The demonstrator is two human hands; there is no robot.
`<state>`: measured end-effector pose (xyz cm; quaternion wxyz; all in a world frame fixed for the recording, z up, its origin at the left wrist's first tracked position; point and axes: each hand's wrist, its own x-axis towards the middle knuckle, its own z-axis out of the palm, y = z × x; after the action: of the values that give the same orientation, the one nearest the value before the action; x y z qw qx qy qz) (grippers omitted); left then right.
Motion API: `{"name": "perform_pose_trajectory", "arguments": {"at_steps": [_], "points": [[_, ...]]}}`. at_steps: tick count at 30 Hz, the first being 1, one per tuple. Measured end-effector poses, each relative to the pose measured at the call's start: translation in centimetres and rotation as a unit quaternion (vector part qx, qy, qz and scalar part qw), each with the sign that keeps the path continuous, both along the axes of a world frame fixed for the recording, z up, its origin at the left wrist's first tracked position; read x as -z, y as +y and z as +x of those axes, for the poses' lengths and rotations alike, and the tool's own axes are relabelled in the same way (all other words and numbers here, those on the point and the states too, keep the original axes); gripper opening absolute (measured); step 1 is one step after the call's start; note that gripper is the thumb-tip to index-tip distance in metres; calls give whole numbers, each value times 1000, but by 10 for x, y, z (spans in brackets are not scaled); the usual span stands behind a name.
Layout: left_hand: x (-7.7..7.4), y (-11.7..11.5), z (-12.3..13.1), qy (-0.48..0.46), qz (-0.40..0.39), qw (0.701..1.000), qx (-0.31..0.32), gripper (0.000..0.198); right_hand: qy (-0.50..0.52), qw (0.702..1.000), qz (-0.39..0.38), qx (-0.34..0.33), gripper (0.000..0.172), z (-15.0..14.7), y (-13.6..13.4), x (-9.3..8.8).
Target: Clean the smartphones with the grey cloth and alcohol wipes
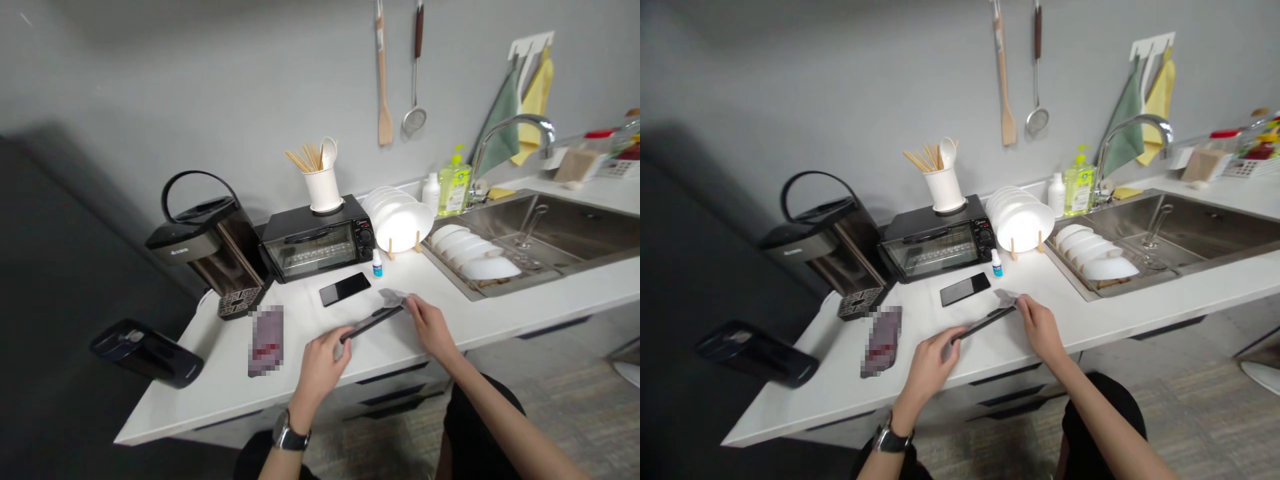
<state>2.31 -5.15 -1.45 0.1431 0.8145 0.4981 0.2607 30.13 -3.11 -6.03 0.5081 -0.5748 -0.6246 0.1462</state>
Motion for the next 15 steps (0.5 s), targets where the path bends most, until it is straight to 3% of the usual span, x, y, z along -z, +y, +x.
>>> {"name": "perform_pose_trajectory", "arguments": {"at_steps": [3, 7, 10, 15], "points": [[-9, 15, 3, -6, 19, 998, -57, 32, 80, 995, 18, 57, 49, -1, 5, -3], [-14, 35, 5, 37, 42, 993, -104, 29, 111, 991, 30, 65, 47, 4, 3, -2], [-14, 47, 4, 80, 60, 986, -131, 24, 110, 993, 28, 30, 47, 5, -1, -4], [-10, 92, -1, 95, 87, 986, -107, 29, 9, 993, 20, -116, 48, -4, -8, -10]]}}
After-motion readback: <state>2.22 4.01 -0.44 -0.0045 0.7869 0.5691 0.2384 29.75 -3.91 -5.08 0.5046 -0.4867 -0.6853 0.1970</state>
